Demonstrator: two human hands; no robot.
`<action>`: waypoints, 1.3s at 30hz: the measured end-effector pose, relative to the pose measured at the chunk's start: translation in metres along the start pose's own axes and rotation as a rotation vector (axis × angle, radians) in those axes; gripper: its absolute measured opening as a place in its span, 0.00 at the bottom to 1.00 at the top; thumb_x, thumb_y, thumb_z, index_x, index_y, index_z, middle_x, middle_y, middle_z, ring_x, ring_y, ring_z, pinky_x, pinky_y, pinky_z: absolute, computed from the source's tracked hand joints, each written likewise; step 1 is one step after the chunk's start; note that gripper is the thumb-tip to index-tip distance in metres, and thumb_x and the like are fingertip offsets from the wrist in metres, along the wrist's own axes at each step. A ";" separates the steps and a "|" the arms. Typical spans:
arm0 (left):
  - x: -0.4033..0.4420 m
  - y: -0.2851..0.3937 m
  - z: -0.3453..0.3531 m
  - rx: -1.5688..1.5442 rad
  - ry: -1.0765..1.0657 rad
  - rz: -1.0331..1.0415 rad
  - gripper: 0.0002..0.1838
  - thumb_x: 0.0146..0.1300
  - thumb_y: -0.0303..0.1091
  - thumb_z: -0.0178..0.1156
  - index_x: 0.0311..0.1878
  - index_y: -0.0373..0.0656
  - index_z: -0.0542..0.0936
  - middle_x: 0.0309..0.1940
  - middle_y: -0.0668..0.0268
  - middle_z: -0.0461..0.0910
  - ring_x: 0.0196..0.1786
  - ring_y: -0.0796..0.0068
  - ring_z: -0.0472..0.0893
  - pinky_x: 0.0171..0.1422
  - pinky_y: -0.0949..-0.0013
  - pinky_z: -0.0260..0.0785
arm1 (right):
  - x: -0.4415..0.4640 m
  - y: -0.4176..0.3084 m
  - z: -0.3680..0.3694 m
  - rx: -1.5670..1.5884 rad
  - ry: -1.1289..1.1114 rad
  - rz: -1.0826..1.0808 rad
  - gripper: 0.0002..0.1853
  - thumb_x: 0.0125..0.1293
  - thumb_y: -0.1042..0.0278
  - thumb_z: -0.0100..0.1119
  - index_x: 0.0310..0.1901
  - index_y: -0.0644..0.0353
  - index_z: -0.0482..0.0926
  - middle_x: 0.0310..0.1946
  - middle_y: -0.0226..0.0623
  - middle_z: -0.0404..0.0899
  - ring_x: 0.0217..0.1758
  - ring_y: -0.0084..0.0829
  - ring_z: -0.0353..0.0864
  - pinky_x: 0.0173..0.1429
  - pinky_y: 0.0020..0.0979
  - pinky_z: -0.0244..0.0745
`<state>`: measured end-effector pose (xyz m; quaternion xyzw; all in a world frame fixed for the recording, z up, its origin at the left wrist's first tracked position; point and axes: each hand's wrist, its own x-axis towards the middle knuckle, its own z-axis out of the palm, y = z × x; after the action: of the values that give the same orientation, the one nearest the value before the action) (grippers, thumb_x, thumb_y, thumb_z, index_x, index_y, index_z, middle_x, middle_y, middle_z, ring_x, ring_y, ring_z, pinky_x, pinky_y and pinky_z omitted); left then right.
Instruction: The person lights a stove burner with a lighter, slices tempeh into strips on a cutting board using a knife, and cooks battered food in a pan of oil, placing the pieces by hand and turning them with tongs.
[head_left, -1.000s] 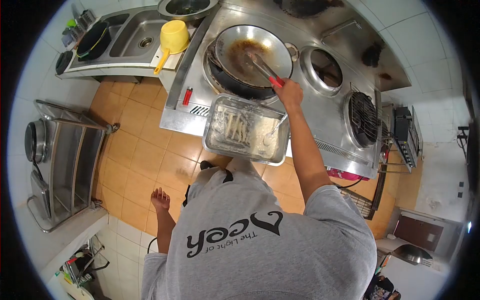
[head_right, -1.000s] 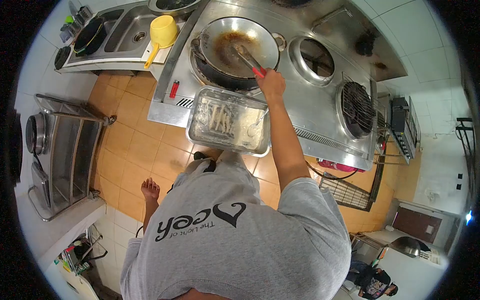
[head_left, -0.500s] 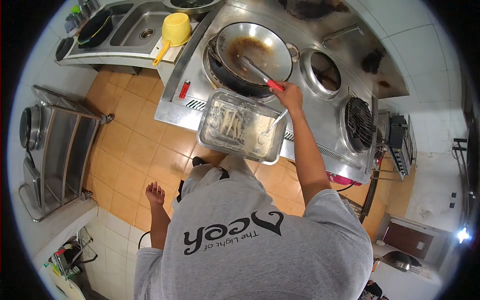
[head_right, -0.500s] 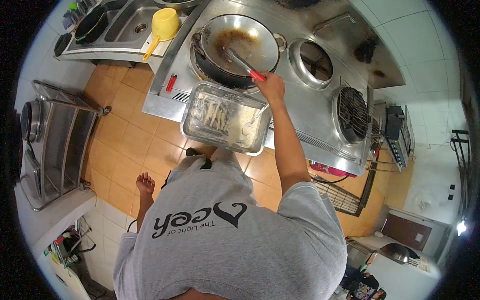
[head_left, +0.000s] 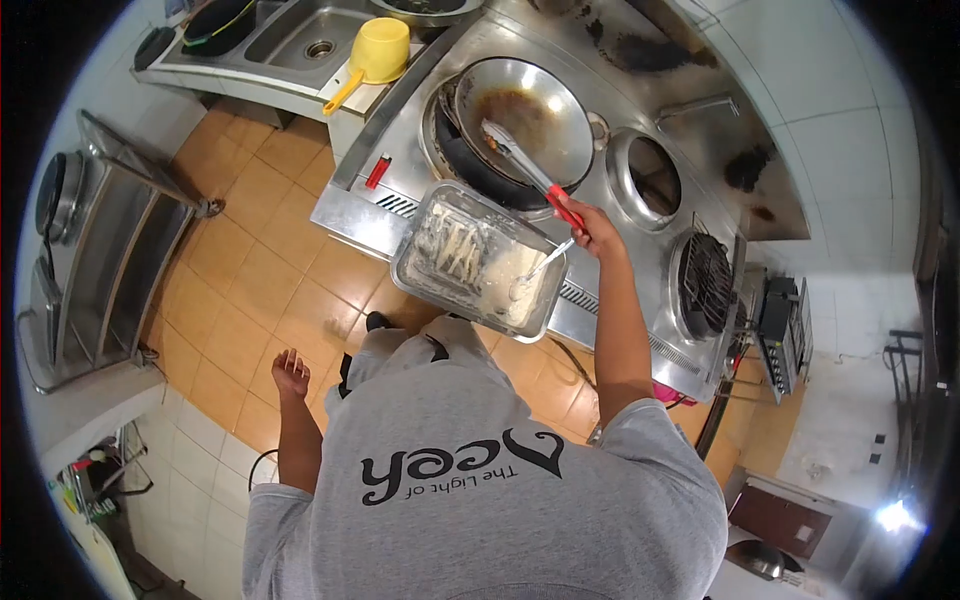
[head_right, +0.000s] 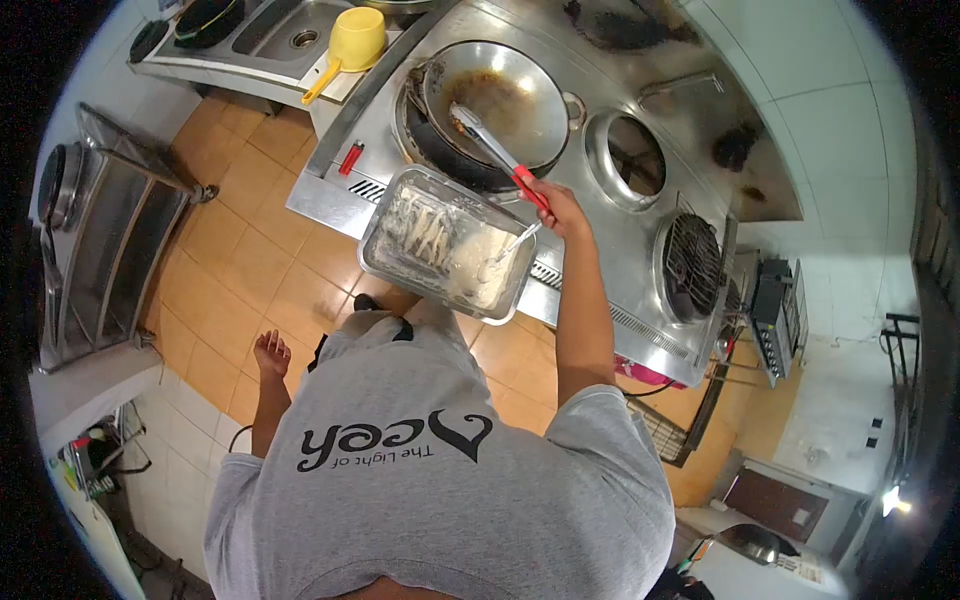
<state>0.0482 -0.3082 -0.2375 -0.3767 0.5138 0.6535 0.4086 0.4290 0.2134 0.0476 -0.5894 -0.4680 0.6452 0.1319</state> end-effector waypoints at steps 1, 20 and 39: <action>0.000 0.000 -0.001 0.004 0.003 0.006 0.17 0.68 0.49 0.51 0.54 0.54 0.73 0.50 0.79 0.78 0.39 0.79 0.72 0.41 0.71 0.65 | -0.002 -0.003 -0.002 0.051 -0.071 0.068 0.22 0.66 0.51 0.62 0.53 0.59 0.76 0.33 0.30 0.84 0.12 0.12 0.63 0.11 0.14 0.53; 0.001 -0.011 -0.003 0.002 0.021 -0.002 0.17 0.67 0.50 0.51 0.53 0.54 0.74 0.51 0.78 0.78 0.40 0.78 0.73 0.41 0.72 0.66 | 0.004 -0.007 -0.048 0.373 -0.019 0.013 0.22 0.67 0.48 0.60 0.53 0.56 0.75 0.35 0.32 0.83 0.11 0.13 0.63 0.11 0.12 0.53; -0.029 -0.014 0.015 -0.015 0.041 0.100 0.17 0.67 0.49 0.52 0.55 0.54 0.73 0.50 0.77 0.77 0.37 0.77 0.72 0.38 0.70 0.64 | 0.051 0.015 -0.067 -1.034 0.584 -0.603 0.29 0.50 0.45 0.72 0.54 0.44 0.82 0.43 0.42 0.85 0.44 0.46 0.85 0.49 0.43 0.79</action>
<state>0.0708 -0.2964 -0.2129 -0.3668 0.5352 0.6694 0.3618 0.4802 0.2726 0.0128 -0.5704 -0.8067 0.0865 0.1283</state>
